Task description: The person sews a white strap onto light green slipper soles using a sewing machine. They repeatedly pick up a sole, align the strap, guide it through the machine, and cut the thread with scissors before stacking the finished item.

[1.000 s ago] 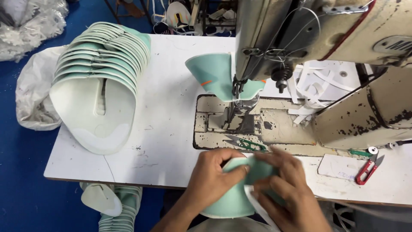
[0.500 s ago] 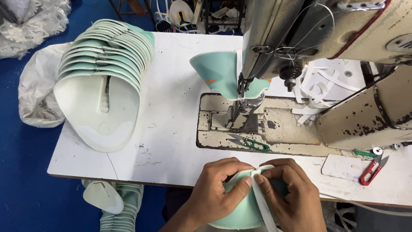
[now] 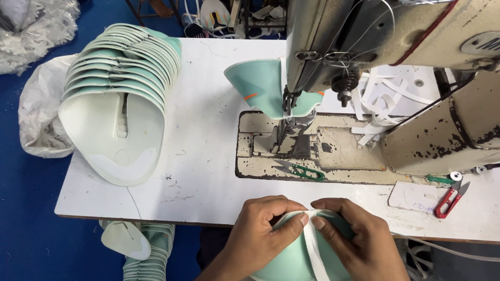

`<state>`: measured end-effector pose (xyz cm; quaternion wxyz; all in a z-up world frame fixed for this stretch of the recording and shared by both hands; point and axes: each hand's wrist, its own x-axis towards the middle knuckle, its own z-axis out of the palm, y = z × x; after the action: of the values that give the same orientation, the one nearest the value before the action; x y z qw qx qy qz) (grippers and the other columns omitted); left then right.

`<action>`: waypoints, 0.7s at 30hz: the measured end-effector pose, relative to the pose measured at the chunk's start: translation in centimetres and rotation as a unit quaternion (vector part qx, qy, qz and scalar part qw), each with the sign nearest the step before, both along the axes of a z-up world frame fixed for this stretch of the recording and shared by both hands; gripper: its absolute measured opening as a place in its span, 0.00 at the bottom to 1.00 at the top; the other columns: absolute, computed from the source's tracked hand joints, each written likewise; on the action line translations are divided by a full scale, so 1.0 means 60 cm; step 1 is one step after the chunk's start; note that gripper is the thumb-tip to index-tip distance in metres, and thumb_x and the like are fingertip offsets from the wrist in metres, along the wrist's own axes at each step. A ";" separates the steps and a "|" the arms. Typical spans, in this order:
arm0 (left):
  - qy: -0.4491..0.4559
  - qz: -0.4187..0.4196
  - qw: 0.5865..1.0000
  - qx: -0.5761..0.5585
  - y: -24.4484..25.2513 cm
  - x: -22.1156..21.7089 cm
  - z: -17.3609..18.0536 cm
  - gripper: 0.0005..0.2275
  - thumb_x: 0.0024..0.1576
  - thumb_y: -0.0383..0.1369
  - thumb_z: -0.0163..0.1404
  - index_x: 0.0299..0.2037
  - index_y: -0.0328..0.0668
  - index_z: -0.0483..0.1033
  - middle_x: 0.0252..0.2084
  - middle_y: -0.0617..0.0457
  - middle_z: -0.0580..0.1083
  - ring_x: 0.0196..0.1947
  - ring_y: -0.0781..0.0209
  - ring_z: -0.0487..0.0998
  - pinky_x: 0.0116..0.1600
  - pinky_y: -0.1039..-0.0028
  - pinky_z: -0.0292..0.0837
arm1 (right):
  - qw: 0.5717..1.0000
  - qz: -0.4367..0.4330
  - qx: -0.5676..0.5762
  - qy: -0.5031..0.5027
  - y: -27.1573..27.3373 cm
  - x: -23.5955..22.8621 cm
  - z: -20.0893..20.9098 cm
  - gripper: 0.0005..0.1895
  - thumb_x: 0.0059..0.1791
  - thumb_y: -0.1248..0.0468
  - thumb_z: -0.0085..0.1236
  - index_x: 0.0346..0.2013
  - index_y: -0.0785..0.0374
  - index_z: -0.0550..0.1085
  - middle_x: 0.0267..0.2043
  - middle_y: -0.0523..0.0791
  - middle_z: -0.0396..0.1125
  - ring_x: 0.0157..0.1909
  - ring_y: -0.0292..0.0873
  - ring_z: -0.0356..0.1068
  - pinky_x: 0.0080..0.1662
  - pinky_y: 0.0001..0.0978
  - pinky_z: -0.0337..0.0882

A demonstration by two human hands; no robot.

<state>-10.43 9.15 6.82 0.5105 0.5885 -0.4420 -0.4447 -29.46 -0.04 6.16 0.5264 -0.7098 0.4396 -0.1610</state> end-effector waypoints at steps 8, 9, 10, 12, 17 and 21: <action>-0.075 0.010 0.997 0.009 0.005 -0.015 0.007 0.09 0.57 0.33 0.58 0.41 0.35 0.83 0.33 0.48 0.81 0.37 0.61 0.77 0.41 0.71 0.74 | 0.998 -0.033 -0.037 0.036 0.005 -0.005 0.007 0.12 0.45 0.65 0.65 0.41 0.66 0.81 0.34 0.45 0.77 0.38 0.31 0.73 0.43 0.26 0.75; -0.113 0.015 0.993 0.018 0.006 -0.017 0.008 0.09 0.57 0.34 0.59 0.40 0.36 0.84 0.32 0.47 0.81 0.37 0.59 0.77 0.42 0.70 0.73 | 0.998 -0.038 -0.040 0.037 0.005 -0.007 0.007 0.12 0.44 0.65 0.65 0.40 0.67 0.82 0.34 0.45 0.77 0.37 0.32 0.74 0.42 0.26 0.75; -0.113 0.015 0.993 0.018 0.008 -0.017 0.009 0.09 0.57 0.34 0.59 0.40 0.36 0.84 0.32 0.47 0.81 0.37 0.59 0.77 0.42 0.70 0.73 | 0.998 -0.038 -0.040 0.037 0.005 -0.009 0.005 0.12 0.44 0.65 0.65 0.40 0.67 0.82 0.34 0.45 0.77 0.37 0.32 0.74 0.42 0.26 0.75; -0.155 0.022 0.987 -0.017 0.009 -0.017 0.010 0.09 0.54 0.34 0.62 0.38 0.36 0.84 0.31 0.45 0.81 0.35 0.59 0.78 0.41 0.70 0.72 | 0.998 -0.027 -0.049 0.026 0.004 -0.012 0.000 0.12 0.44 0.65 0.65 0.40 0.67 0.82 0.34 0.44 0.77 0.37 0.32 0.74 0.42 0.27 0.76; -0.010 0.037 0.999 0.017 -0.012 0.003 -0.004 0.06 0.53 0.30 0.61 0.36 0.36 0.84 0.29 0.51 0.81 0.29 0.70 0.80 0.36 0.76 0.75 | 0.997 -0.028 0.002 0.070 -0.025 0.023 0.038 0.13 0.44 0.64 0.67 0.41 0.66 0.83 0.32 0.45 0.78 0.35 0.32 0.72 0.39 0.28 0.74; 0.063 0.057 0.996 0.034 -0.062 0.054 -0.025 0.04 0.52 0.27 0.61 0.32 0.33 0.83 0.26 0.54 0.80 0.25 0.75 0.75 0.31 0.80 0.70 | 0.996 -0.021 0.029 0.086 -0.081 0.085 0.058 0.16 0.43 0.64 0.68 0.44 0.65 0.79 0.31 0.43 0.76 0.31 0.32 0.68 0.32 0.29 0.70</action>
<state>-7.16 5.40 5.31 0.5410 0.6008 -0.3596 -0.4658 -24.39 -4.87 9.67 0.5034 -0.6960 0.5026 -0.0976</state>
